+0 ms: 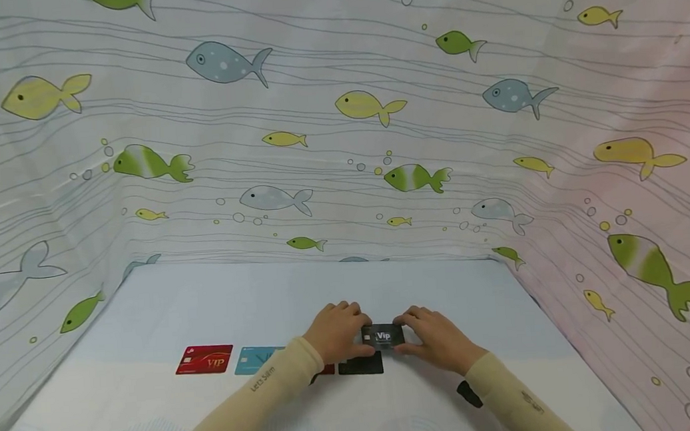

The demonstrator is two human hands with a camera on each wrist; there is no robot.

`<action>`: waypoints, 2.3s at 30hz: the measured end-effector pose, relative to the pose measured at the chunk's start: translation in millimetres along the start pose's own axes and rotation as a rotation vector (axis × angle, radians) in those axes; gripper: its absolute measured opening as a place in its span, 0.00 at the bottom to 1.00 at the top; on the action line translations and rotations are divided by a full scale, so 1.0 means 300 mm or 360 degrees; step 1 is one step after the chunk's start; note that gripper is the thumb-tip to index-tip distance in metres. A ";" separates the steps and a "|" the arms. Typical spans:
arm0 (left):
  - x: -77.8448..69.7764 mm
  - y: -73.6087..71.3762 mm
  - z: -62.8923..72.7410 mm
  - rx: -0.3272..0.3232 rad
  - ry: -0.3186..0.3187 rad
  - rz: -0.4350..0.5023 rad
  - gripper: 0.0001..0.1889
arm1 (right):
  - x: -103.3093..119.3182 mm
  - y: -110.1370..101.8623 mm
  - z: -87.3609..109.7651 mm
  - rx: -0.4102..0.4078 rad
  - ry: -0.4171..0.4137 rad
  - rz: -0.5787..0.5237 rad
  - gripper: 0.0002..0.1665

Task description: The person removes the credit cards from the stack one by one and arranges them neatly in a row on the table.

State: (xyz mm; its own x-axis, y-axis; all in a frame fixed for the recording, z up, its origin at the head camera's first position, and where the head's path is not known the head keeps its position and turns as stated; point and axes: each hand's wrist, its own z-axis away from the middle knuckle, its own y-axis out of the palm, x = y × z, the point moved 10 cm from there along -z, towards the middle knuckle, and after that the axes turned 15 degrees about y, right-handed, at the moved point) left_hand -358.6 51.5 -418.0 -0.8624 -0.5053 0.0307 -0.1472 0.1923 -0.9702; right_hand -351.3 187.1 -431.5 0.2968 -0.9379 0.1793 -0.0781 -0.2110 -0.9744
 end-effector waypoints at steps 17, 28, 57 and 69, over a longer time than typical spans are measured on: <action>-0.087 0.060 -0.051 0.0039 0.0076 0.0173 0.27 | -0.096 0.001 0.101 0.0096 -0.0014 -0.0059 0.29; -0.115 0.089 -0.073 0.0125 0.0082 0.0142 0.26 | -0.123 0.017 0.116 0.0153 -0.0014 -0.0125 0.30; -0.131 0.102 -0.066 0.0171 0.0066 0.0073 0.26 | -0.152 0.060 0.119 0.0237 0.0050 -0.0125 0.31; -0.123 0.110 -0.069 0.0138 0.0083 0.0098 0.27 | -0.142 0.053 0.120 0.0233 0.0030 -0.0123 0.30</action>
State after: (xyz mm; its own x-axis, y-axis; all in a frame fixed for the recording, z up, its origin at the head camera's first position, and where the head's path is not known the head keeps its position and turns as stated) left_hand -341.5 93.9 -446.1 -0.8930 -0.4496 -0.0192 -0.0529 0.1472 -0.9877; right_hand -331.1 233.7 -459.5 0.2783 -0.9258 0.2557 0.0841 -0.2417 -0.9667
